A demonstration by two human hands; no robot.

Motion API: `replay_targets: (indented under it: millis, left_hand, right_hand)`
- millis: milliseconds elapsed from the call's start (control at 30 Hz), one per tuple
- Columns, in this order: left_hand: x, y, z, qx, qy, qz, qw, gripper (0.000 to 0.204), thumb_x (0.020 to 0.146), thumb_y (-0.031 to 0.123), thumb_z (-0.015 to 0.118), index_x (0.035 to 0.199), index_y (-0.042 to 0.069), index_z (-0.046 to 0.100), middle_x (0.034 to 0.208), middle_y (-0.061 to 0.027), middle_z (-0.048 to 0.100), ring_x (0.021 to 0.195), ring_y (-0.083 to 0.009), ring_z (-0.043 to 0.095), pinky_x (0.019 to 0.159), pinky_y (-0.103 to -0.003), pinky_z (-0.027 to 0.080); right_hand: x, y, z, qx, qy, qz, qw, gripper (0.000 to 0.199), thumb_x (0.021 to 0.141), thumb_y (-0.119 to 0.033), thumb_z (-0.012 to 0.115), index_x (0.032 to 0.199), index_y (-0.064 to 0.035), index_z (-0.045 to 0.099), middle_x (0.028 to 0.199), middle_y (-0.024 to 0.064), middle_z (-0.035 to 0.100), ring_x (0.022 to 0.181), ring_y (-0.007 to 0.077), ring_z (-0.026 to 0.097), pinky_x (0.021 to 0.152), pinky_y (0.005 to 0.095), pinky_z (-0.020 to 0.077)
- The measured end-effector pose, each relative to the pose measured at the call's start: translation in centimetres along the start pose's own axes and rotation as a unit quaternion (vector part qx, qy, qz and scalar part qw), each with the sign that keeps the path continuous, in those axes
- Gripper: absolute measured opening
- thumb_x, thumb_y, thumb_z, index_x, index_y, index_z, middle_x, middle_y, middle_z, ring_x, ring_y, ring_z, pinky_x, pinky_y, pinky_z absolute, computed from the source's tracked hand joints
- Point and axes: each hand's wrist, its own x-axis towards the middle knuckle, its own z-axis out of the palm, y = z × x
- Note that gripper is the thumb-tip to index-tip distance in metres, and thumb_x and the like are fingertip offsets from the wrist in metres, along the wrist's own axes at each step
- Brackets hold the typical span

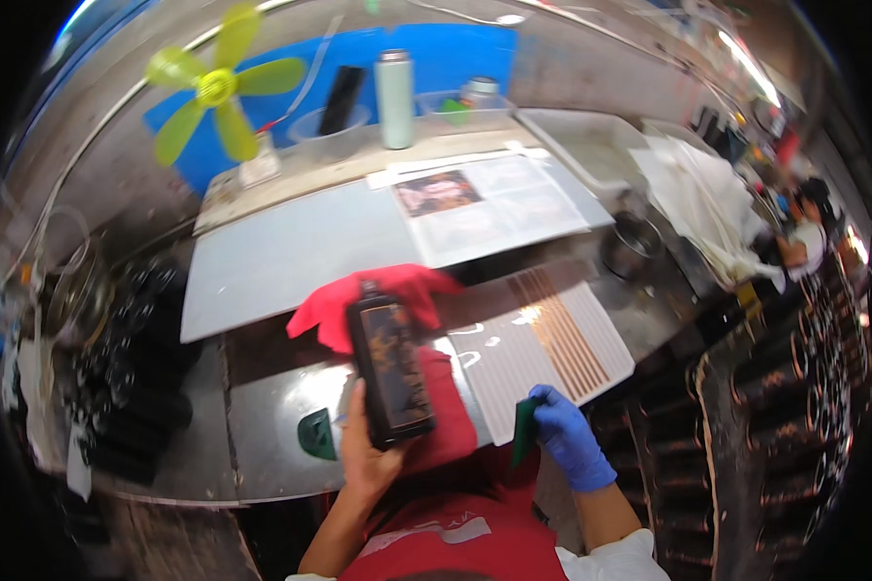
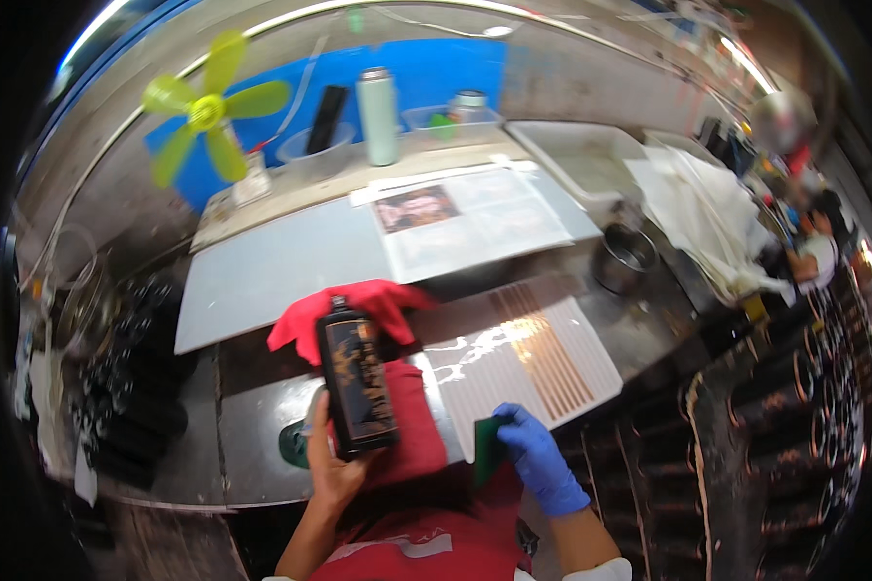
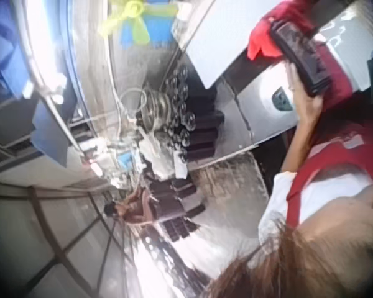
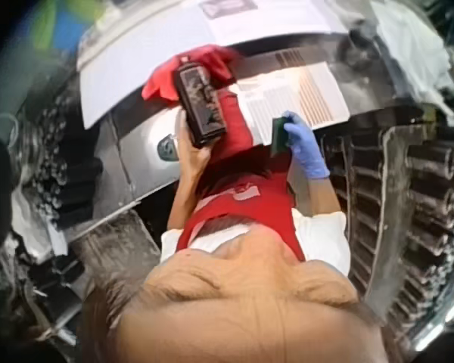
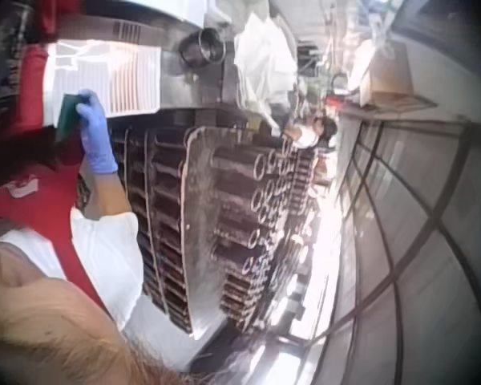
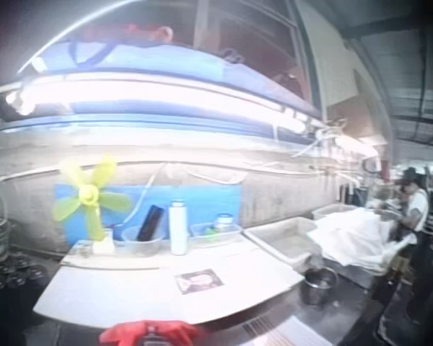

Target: The person applies printed labels and gold foil strips to black bottles using a green squeegee and a red cloth. The person smooths each label, trims edges, and places finished bottles into a nearby rack.

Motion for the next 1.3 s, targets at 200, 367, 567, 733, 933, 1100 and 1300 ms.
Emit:
replay_targets:
  millis: [200, 367, 567, 733, 933, 1100, 1300]
  left_hand:
    - [-0.5, -1.6, 0.7, -0.028, 0.017, 0.032, 0.999, 0.099, 0.059, -0.002, 0.081, 0.140, 0.001, 0.024, 0.132, -0.0149, 0.042, 0.116, -0.0244, 0.048, 0.095, -0.033, 0.041]
    - [-0.7, -1.7, 0.7, -0.061, 0.021, -0.012, 0.998, 0.099, 0.059, -0.003, 0.081, 0.139, 0.000, 0.024, 0.131, -0.0150, 0.042, 0.113, -0.0238, 0.050, 0.092, -0.033, 0.043]
    - [-0.8, -2.1, 0.7, -0.045, 0.019, -0.026, 0.998, 0.096, 0.061, 0.000, 0.081, 0.139, 0.000, 0.025, 0.132, -0.0154, 0.041, 0.114, -0.0238, 0.049, 0.094, -0.033, 0.041]
    - [-0.6, -2.4, 0.4, -0.002, 0.002, 0.013, 1.000, 0.098, 0.063, -0.004, 0.078, 0.141, 0.003, 0.020, 0.131, -0.0151, 0.042, 0.112, -0.0247, 0.051, 0.091, -0.035, 0.046]
    - [0.6, -1.0, 0.0, -0.017, -0.011, 0.039, 0.999, 0.091, 0.065, 0.000, 0.078, 0.139, -0.001, 0.024, 0.132, -0.0183, 0.040, 0.117, -0.0269, 0.047, 0.098, -0.035, 0.037]
    - [0.1, -1.4, -0.6, -0.077, 0.009, 0.019, 0.997, 0.088, 0.068, 0.002, 0.077, 0.139, -0.001, 0.024, 0.119, -0.0186, 0.054, 0.109, -0.0260, 0.055, 0.093, -0.033, 0.043]
    - [-0.2, -1.3, -0.5, -0.061, 0.016, 0.011, 0.998, 0.088, 0.068, -0.001, 0.076, 0.139, -0.001, 0.025, 0.124, -0.0192, 0.050, 0.112, -0.0262, 0.053, 0.094, -0.033, 0.043]
  right_hand:
    - [-0.5, -4.3, -9.8, -0.246, 0.264, -0.072, 0.930, 0.024, 0.081, -0.025, 0.068, 0.073, -0.0033, 0.062, 0.069, 0.0018, 0.060, 0.063, 0.0079, 0.053, 0.057, 0.0209, 0.0406]
    - [2.7, -5.6, -15.5, -0.459, 0.365, -0.244, 0.773, 0.022, 0.076, -0.019, 0.071, 0.084, -0.0004, 0.063, 0.073, 0.0042, 0.062, 0.068, 0.0086, 0.055, 0.063, 0.0229, 0.0440]
    - [1.3, -2.7, -18.1, -0.390, 0.465, -0.183, 0.774, 0.026, 0.079, -0.024, 0.071, 0.081, -0.0007, 0.059, 0.068, -0.0007, 0.054, 0.061, 0.0082, 0.047, 0.058, 0.0230, 0.0403]
    - [2.9, -1.1, -18.0, -0.224, 0.502, -0.121, 0.826, 0.038, 0.081, -0.032, 0.070, 0.091, 0.0034, 0.058, 0.083, 0.0023, 0.054, 0.073, 0.0110, 0.047, 0.070, 0.0247, 0.0407]
    - [3.2, -1.2, -17.8, -0.199, 0.384, -0.179, 0.884, 0.044, 0.079, -0.011, 0.070, 0.117, 0.0062, 0.054, 0.113, 0.0105, 0.060, 0.099, 0.0172, 0.057, 0.088, 0.0280, 0.0422]
    - [0.8, -2.1, -18.9, -0.216, 0.366, -0.064, 0.903, 0.016, 0.082, -0.020, 0.067, 0.081, -0.0069, 0.058, 0.063, -0.0054, 0.049, 0.048, 0.0034, 0.037, 0.044, 0.0189, 0.0283]
    - [-0.4, -3.0, -19.1, -0.289, 0.299, -0.055, 0.908, 0.024, 0.082, -0.015, 0.061, 0.105, -0.0069, 0.063, 0.062, -0.0082, 0.047, 0.046, 0.0012, 0.037, 0.041, 0.0175, 0.0287]
